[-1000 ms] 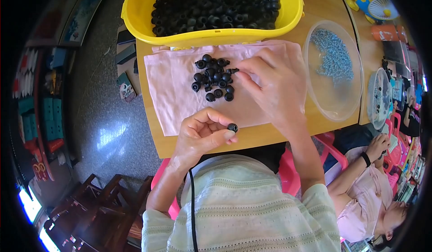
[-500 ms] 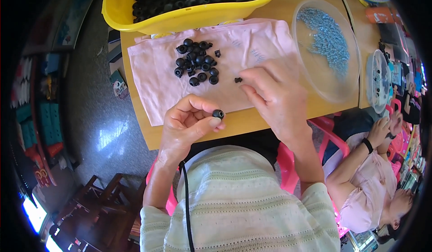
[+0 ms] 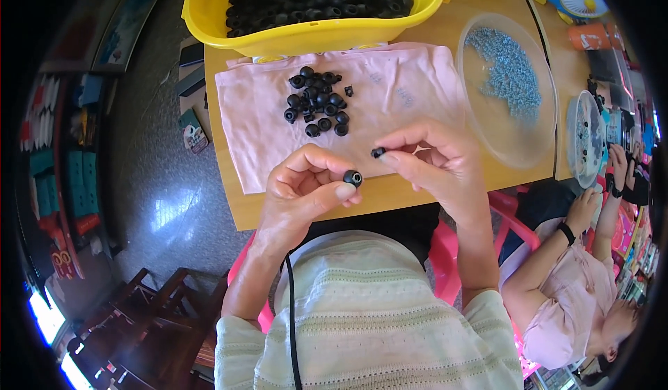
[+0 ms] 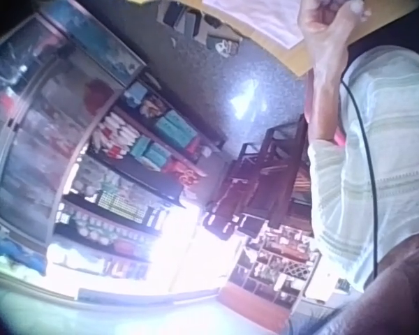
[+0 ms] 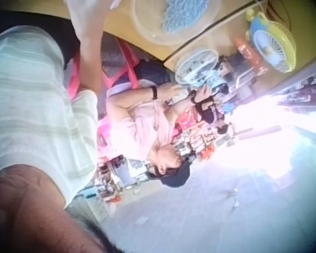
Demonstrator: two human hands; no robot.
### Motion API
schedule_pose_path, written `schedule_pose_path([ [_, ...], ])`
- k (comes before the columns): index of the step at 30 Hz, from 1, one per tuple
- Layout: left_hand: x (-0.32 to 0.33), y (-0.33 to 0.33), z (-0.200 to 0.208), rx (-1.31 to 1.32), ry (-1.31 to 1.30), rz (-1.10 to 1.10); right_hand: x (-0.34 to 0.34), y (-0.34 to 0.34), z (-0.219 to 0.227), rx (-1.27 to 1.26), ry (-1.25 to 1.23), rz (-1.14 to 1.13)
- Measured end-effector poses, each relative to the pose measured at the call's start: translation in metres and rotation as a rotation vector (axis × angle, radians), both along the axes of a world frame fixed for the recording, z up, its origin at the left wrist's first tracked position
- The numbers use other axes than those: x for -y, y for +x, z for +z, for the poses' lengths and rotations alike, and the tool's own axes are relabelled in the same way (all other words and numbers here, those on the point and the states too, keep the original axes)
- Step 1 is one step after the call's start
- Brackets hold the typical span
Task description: The person assembles plastic cord locks by picking housings, springs, and inner plugs from the table and fitting the components together by hand.
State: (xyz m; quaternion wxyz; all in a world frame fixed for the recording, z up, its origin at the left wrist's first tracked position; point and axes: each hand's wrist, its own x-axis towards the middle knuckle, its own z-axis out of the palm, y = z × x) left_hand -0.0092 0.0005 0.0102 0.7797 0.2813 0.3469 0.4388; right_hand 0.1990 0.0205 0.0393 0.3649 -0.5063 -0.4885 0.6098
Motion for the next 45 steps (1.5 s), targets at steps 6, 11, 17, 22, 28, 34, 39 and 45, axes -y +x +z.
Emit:
schedule_pose_path([
  [6,-0.003,0.008,0.003,0.035,-0.003,-0.021,0.001,-0.002,-0.005,-0.098,0.267,-0.015],
  [11,-0.001,0.008,0.002,0.078,-0.019,-0.017,0.002,-0.002,-0.001,-0.038,0.343,0.024],
  [17,0.000,0.006,0.005,0.090,-0.037,-0.026,0.002,-0.007,0.003,0.037,0.420,0.060],
  [22,-0.001,0.005,0.004,0.159,-0.105,-0.056,0.003,-0.010,0.009,0.093,0.443,0.083],
  [28,0.001,0.013,0.010,0.269,-0.310,-0.047,0.015,-0.013,0.014,0.258,0.608,0.049],
  [34,0.000,0.015,0.016,0.350,-0.392,-0.085,0.018,-0.015,0.013,0.359,0.744,0.012],
  [39,0.006,0.018,0.015,0.290,-0.380,-0.042,0.017,-0.016,0.005,0.437,0.921,-0.037],
  [45,0.001,0.018,0.017,0.203,-0.370,-0.018,0.018,-0.017,-0.008,0.414,0.960,-0.033],
])
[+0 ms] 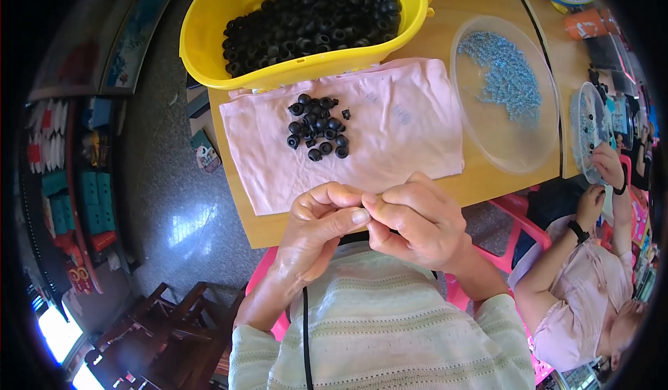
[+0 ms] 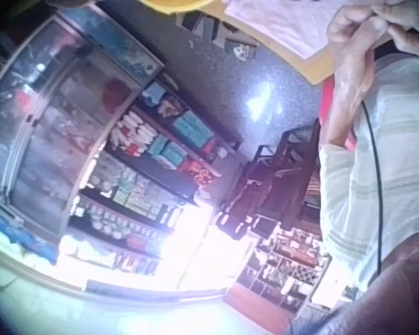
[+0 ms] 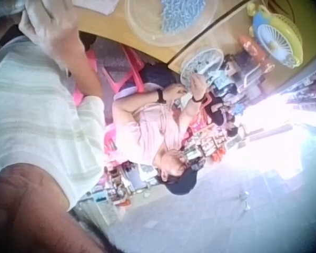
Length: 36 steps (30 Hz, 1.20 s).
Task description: The person assembles plastic cord locks by picking housings, springs, and inner plugs from the table and fitting the components together by hand.
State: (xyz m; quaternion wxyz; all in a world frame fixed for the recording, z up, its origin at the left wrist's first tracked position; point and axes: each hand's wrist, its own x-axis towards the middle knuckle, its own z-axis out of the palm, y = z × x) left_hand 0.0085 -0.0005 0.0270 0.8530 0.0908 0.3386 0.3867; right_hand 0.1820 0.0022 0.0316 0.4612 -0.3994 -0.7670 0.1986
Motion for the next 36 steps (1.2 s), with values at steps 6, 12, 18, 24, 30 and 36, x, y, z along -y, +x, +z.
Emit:
schedule_pose_path([
  [6,-0.022,-0.025,0.016,-0.327,0.243,-0.085,-0.022,-0.001,0.003,-0.179,-0.210,0.113],
  [12,-0.115,-0.045,0.079,-0.943,0.903,0.119,-0.049,-0.004,-0.019,0.038,-0.184,-0.152],
  [18,-0.248,0.002,0.132,-1.434,1.209,0.300,-0.060,-0.014,-0.024,0.189,-0.240,-0.208],
  [24,-0.273,0.005,0.123,-1.270,1.294,0.333,-0.064,-0.020,-0.020,0.247,-0.243,-0.171],
  [30,-0.185,-0.016,0.090,-1.276,1.533,0.420,-0.067,-0.018,-0.024,0.312,-0.240,-0.164],
  [36,-0.080,-0.026,0.048,-1.252,1.514,0.160,-0.062,-0.012,-0.022,0.181,-0.314,-0.152],
])
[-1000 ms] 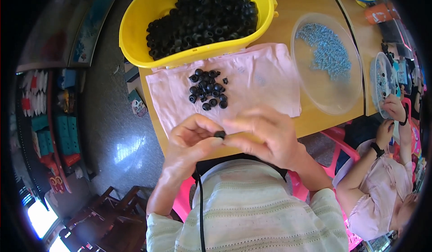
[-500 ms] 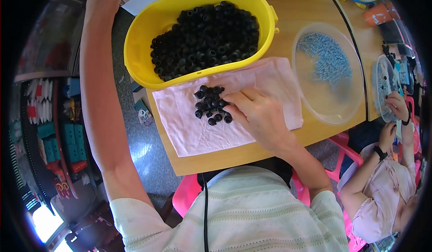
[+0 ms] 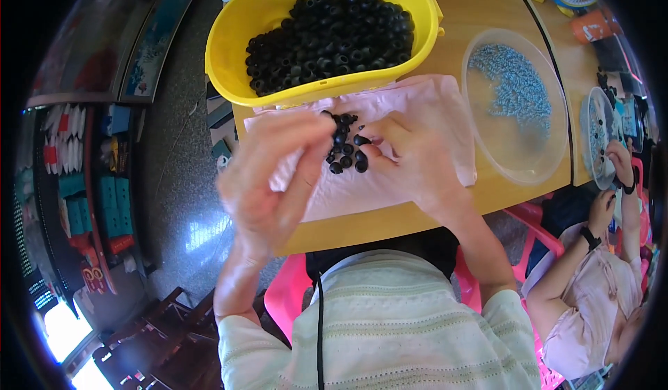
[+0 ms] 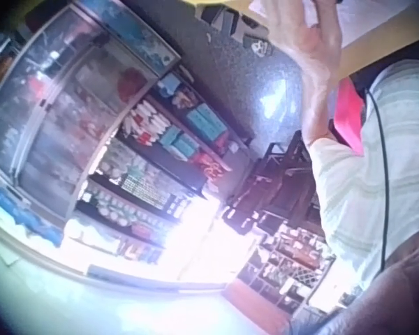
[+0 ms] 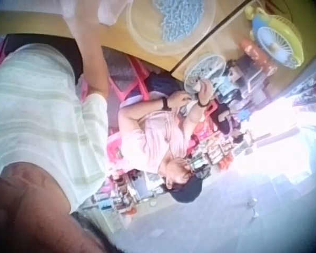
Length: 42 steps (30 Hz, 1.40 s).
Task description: The person assembles plastic cord locks by picking housings, springs, and inner plugs from the table and fitting the components together by hand.
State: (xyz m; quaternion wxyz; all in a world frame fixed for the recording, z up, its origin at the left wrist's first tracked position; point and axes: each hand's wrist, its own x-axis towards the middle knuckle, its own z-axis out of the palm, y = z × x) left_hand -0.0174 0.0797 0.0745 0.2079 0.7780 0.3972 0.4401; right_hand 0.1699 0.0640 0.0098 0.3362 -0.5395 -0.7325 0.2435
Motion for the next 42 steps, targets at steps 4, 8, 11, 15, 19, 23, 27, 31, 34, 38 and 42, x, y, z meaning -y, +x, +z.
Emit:
schedule_pose_path([
  [4,0.037,0.002,-0.037,0.268,-0.532,0.005,0.013,0.011,0.017,-0.145,-0.071,0.018],
  [8,0.050,0.017,-0.046,0.664,-1.003,-0.039,0.030,0.012,0.026,-0.135,0.075,0.039],
  [11,0.055,0.019,-0.051,0.783,-1.082,-0.083,0.036,0.010,0.028,-0.106,0.173,0.065],
  [15,0.057,0.018,-0.061,0.942,-1.158,-0.123,0.039,0.009,0.023,-0.194,0.146,0.062],
  [19,0.057,0.020,-0.070,0.806,-1.060,-0.015,0.041,0.017,0.005,-0.167,0.012,-0.067],
  [23,0.064,0.012,-0.067,0.898,-1.077,-0.028,0.046,0.027,-0.005,-0.132,-0.029,-0.071],
  [27,0.073,0.009,-0.067,0.971,-1.100,-0.040,0.038,0.028,-0.005,-0.119,0.020,-0.155],
  [31,0.078,0.008,-0.066,0.993,-1.088,-0.025,0.014,0.026,0.004,0.111,0.139,-0.150],
  [34,0.077,0.008,-0.067,1.018,-1.063,-0.066,-0.001,0.019,0.005,0.223,0.231,-0.155],
  [38,0.077,0.006,-0.068,1.058,-1.057,-0.071,-0.013,0.011,0.006,0.283,0.247,-0.138],
  [42,0.077,0.002,-0.066,1.022,-1.129,-0.038,-0.016,0.007,0.006,0.431,0.240,-0.129],
])
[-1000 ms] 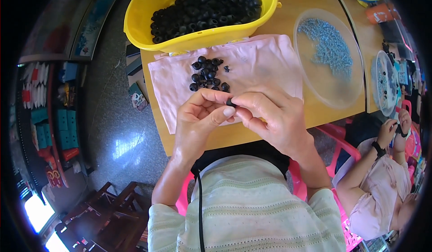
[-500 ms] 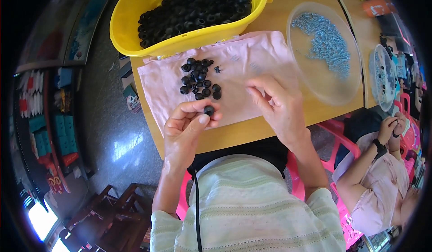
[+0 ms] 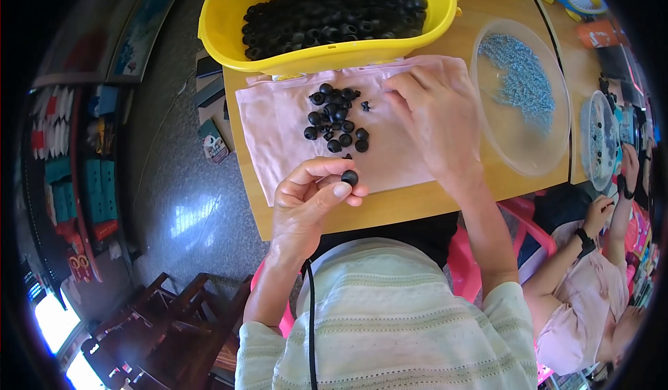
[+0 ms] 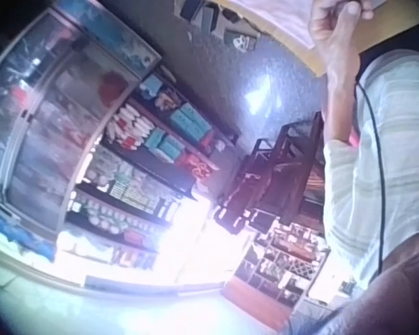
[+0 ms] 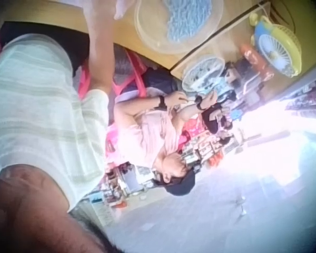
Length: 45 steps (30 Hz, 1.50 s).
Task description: The person assembles plastic cord locks by picking housings, springs, and inner plugs from the table and fitting the components together by hand.
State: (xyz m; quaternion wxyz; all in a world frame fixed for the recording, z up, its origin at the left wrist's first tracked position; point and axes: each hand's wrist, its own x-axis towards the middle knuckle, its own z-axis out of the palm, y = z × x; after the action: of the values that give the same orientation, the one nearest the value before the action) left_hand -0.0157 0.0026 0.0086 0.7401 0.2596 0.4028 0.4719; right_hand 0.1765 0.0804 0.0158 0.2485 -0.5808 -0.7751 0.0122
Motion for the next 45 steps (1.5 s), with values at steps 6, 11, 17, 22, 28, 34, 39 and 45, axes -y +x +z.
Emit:
schedule_pose_path([
  [6,0.000,0.000,0.005,0.132,-0.068,0.000,0.005,0.009,-0.003,-0.186,-0.083,0.007],
  [11,0.001,0.004,0.009,0.068,-0.033,-0.036,0.035,0.011,0.018,-0.618,-0.277,0.046],
  [17,0.003,0.012,0.005,-0.042,0.066,-0.025,0.064,0.017,0.023,-0.894,-0.381,0.034],
  [22,0.002,0.013,0.007,0.073,-0.028,-0.076,0.075,0.016,0.025,-0.974,-0.364,0.186],
  [28,0.003,0.021,0.008,0.116,-0.041,-0.097,0.079,0.011,0.022,-0.946,-0.308,0.226],
  [34,0.005,0.023,0.007,0.100,-0.018,-0.114,0.079,0.009,0.019,-0.936,-0.272,0.232],
  [39,0.004,0.020,0.006,0.085,-0.020,-0.114,0.077,0.008,0.021,-0.895,-0.273,0.237],
  [45,0.004,0.016,0.001,0.075,-0.022,-0.115,0.079,0.002,0.017,-0.909,-0.319,0.213],
])
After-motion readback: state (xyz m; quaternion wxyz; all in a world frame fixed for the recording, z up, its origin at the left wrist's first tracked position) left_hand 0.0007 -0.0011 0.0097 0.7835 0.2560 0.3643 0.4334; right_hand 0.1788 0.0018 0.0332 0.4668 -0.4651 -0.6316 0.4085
